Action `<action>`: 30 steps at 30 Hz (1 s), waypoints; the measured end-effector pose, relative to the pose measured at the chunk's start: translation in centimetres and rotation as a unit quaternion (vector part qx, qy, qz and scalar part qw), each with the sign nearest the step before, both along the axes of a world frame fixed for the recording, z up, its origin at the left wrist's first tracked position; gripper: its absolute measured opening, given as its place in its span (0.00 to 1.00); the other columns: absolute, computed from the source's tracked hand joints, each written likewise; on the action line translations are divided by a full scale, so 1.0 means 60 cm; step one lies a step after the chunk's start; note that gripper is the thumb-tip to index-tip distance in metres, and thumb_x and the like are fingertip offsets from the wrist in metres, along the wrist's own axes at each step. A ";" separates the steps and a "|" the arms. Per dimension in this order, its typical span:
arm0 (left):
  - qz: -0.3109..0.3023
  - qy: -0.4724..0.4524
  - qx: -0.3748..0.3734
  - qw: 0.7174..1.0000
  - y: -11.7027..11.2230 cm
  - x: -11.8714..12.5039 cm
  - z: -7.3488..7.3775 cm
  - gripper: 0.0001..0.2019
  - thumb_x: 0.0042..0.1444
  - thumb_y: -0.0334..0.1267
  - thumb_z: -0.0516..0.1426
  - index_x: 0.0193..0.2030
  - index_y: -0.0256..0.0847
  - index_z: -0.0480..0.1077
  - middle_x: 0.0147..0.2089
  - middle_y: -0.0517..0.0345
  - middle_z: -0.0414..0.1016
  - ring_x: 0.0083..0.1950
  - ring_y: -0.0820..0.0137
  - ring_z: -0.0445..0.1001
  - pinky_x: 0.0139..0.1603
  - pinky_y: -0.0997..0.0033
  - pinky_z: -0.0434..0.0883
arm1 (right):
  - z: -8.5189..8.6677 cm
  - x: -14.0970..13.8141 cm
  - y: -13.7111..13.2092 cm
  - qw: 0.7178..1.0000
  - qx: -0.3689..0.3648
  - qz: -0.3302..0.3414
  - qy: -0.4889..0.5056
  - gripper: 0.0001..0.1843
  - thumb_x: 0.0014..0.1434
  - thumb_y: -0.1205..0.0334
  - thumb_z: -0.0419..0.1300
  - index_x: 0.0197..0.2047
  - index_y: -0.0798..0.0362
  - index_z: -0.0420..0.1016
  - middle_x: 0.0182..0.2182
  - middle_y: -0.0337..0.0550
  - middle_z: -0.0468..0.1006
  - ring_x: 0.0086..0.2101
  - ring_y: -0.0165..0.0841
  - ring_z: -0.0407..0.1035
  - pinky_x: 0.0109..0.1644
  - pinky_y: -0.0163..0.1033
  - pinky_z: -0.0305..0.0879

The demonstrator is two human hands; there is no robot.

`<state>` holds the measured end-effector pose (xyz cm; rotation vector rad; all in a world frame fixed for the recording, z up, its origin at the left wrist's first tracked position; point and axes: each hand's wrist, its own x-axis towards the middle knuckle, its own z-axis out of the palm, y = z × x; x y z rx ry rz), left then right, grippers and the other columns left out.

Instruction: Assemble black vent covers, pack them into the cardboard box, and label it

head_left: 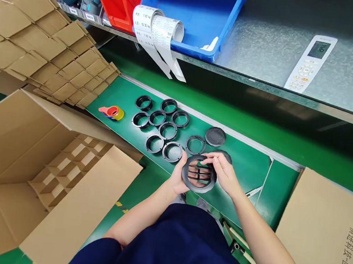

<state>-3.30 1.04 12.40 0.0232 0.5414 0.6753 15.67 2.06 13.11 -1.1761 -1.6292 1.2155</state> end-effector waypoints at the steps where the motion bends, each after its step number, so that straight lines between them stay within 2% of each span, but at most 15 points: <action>1: 0.001 -0.007 -0.001 1.000 0.001 0.001 0.002 0.45 0.59 0.70 0.43 0.67 0.31 0.59 0.55 0.30 0.73 0.56 0.43 0.73 0.58 0.38 0.64 | -0.001 0.000 0.000 1.000 -0.015 -0.009 0.017 0.20 0.73 0.49 0.43 0.50 0.49 0.71 0.45 0.45 0.80 0.53 0.37 0.68 0.61 0.48 0.62; 7: -0.010 -0.022 0.000 1.000 0.013 -0.001 0.002 0.45 0.60 0.69 0.43 0.69 0.32 0.55 0.54 0.31 0.74 0.53 0.45 0.75 0.57 0.39 0.65 | -0.005 -0.003 0.002 0.998 -0.037 -0.027 0.050 0.21 0.73 0.45 0.44 0.49 0.49 0.71 0.45 0.44 0.81 0.53 0.37 0.69 0.62 0.48 0.61; 13: -0.025 -0.010 0.005 1.000 0.026 -0.007 -0.009 0.44 0.58 0.70 0.45 0.63 0.29 0.63 0.49 0.31 0.76 0.47 0.46 0.78 0.46 0.47 0.72 | -0.005 -0.007 0.012 0.998 -0.042 -0.033 0.036 0.21 0.72 0.45 0.45 0.49 0.49 0.71 0.43 0.45 0.81 0.52 0.38 0.69 0.60 0.48 0.62; 16: -0.016 -0.010 -0.018 1.000 0.034 -0.010 -0.015 0.42 0.58 0.70 0.47 0.59 0.30 0.67 0.49 0.32 0.76 0.48 0.46 0.77 0.49 0.45 0.72 | -0.007 -0.012 0.014 0.999 -0.035 -0.036 0.017 0.21 0.73 0.48 0.43 0.51 0.49 0.72 0.46 0.45 0.80 0.52 0.38 0.68 0.60 0.49 0.63; 18: 0.013 -0.010 -0.047 0.999 0.040 -0.015 -0.021 0.40 0.59 0.69 0.47 0.57 0.31 0.69 0.48 0.35 0.77 0.48 0.49 0.77 0.52 0.47 0.72 | -0.012 -0.015 0.007 0.999 0.022 -0.006 -0.024 0.22 0.73 0.49 0.42 0.55 0.49 0.72 0.50 0.47 0.78 0.55 0.39 0.66 0.64 0.53 0.60; 21: 0.060 0.015 -0.086 0.994 0.045 -0.026 -0.034 0.35 0.62 0.65 0.47 0.53 0.31 0.72 0.45 0.40 0.79 0.46 0.55 0.78 0.53 0.54 0.72 | -0.029 -0.018 -0.012 0.972 0.143 0.128 -0.132 0.22 0.72 0.52 0.46 0.64 0.48 0.65 0.60 0.48 0.71 0.62 0.42 0.59 0.71 0.60 0.46; 23: 0.043 0.049 -0.108 0.992 0.044 -0.031 -0.044 0.33 0.61 0.65 0.50 0.49 0.32 0.73 0.43 0.42 0.80 0.46 0.55 0.78 0.53 0.55 0.73 | -0.045 -0.021 -0.022 0.950 0.165 0.190 -0.186 0.29 0.71 0.51 0.51 0.71 0.49 0.54 0.66 0.49 0.62 0.67 0.44 0.50 0.72 0.63 0.43; 25: 0.002 0.082 -0.121 0.989 0.042 -0.033 -0.056 0.32 0.58 0.65 0.54 0.48 0.32 0.74 0.41 0.42 0.80 0.47 0.52 0.78 0.54 0.52 0.72 | -0.061 -0.029 -0.023 0.946 0.145 0.190 -0.217 0.43 0.66 0.45 0.57 0.74 0.51 0.43 0.71 0.53 0.48 0.70 0.49 0.39 0.70 0.64 0.45; 27: -0.020 0.098 -0.122 0.988 0.043 -0.033 -0.068 0.34 0.56 0.65 0.55 0.50 0.33 0.73 0.43 0.40 0.80 0.51 0.49 0.76 0.56 0.51 0.70 | -0.078 -0.044 -0.013 0.944 0.119 0.194 -0.238 0.56 0.57 0.40 0.65 0.75 0.51 0.37 0.73 0.56 0.36 0.70 0.54 0.33 0.69 0.65 0.46; 28: -0.018 0.103 -0.119 0.987 0.046 -0.034 -0.074 0.35 0.56 0.66 0.56 0.51 0.33 0.73 0.45 0.39 0.79 0.53 0.48 0.75 0.57 0.50 0.69 | -0.089 -0.053 -0.003 0.942 0.107 0.202 -0.243 0.60 0.53 0.41 0.67 0.75 0.51 0.36 0.73 0.57 0.35 0.70 0.55 0.34 0.69 0.64 0.48; 30: -0.001 0.112 -0.114 0.987 0.054 -0.044 -0.085 0.38 0.54 0.69 0.54 0.55 0.35 0.71 0.50 0.38 0.77 0.58 0.47 0.72 0.59 0.47 0.68 | -0.114 -0.073 0.026 0.942 0.095 0.197 -0.256 0.62 0.49 0.43 0.70 0.75 0.50 0.37 0.71 0.58 0.41 0.68 0.54 0.41 0.68 0.62 0.52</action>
